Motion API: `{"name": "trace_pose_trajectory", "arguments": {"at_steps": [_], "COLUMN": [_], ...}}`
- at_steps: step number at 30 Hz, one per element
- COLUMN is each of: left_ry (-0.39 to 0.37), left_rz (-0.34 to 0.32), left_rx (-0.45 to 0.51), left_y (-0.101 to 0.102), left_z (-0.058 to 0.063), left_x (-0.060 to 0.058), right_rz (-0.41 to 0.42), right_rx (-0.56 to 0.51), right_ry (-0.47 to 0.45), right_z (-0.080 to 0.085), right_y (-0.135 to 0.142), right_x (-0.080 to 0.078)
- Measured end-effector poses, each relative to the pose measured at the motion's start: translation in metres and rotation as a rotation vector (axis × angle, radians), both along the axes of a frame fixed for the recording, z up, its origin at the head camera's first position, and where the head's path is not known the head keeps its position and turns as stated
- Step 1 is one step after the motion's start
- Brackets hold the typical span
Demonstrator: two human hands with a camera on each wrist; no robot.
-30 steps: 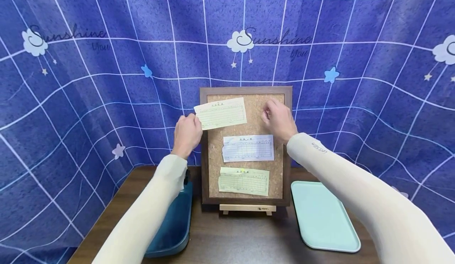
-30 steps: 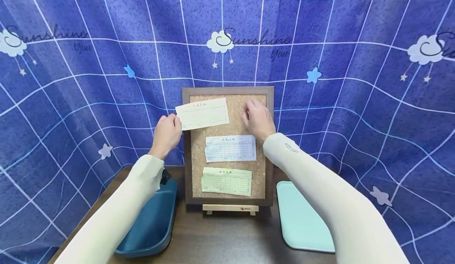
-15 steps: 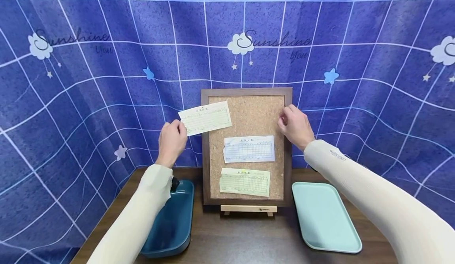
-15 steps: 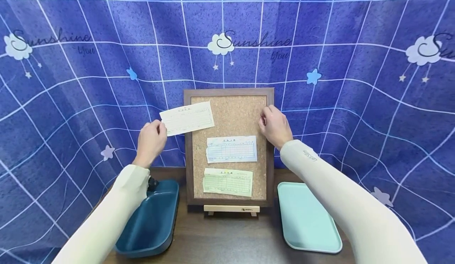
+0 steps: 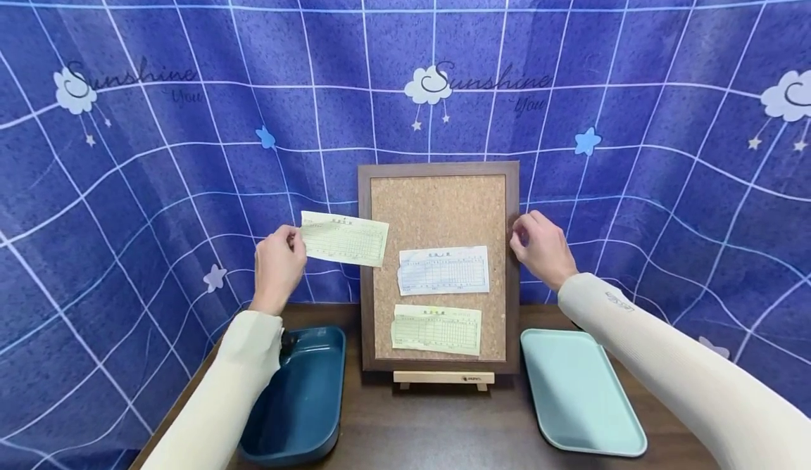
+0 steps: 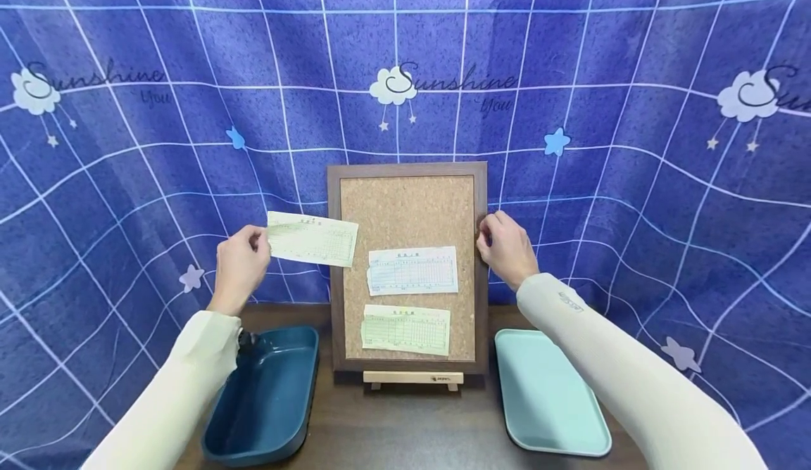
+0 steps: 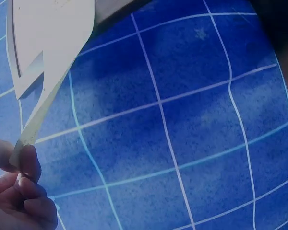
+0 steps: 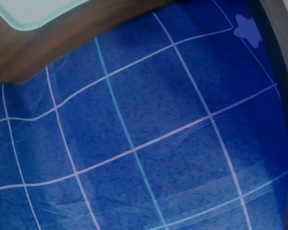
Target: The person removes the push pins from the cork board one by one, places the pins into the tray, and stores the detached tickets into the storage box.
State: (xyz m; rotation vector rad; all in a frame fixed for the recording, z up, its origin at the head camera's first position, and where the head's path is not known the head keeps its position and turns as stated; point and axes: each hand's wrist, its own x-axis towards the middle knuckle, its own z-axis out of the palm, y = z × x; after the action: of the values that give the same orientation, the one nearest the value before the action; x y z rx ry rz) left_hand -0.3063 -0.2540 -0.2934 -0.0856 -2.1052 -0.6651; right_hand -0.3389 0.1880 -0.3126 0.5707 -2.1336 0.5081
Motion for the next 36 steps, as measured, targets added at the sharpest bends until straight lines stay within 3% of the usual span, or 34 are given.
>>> {"name": "trace_pose_trajectory", "arguments": {"at_steps": [13,25,30,36], "left_ry": [-0.066,-0.033,-0.099,-0.178], "left_rz": [0.009,-0.046,-0.059,-0.086], "left_rx": [0.002,-0.102,-0.144,-0.176], "left_y": [-0.031,-0.052,-0.056,-0.060], "left_z": [-0.025,-0.058,-0.075,-0.097], "left_x": [0.024,0.050,0.063,0.068], "right_rz": [0.044,0.100,0.115,0.107], "right_rx": [0.034,0.067,0.078,0.056], "right_ry": [0.003,-0.018,0.012,0.018], "right_z": [-0.023,-0.044,-0.055,-0.065], "right_y": [0.013,0.018,0.022,0.029], "right_x": [0.010,0.027,0.028,0.030]}}
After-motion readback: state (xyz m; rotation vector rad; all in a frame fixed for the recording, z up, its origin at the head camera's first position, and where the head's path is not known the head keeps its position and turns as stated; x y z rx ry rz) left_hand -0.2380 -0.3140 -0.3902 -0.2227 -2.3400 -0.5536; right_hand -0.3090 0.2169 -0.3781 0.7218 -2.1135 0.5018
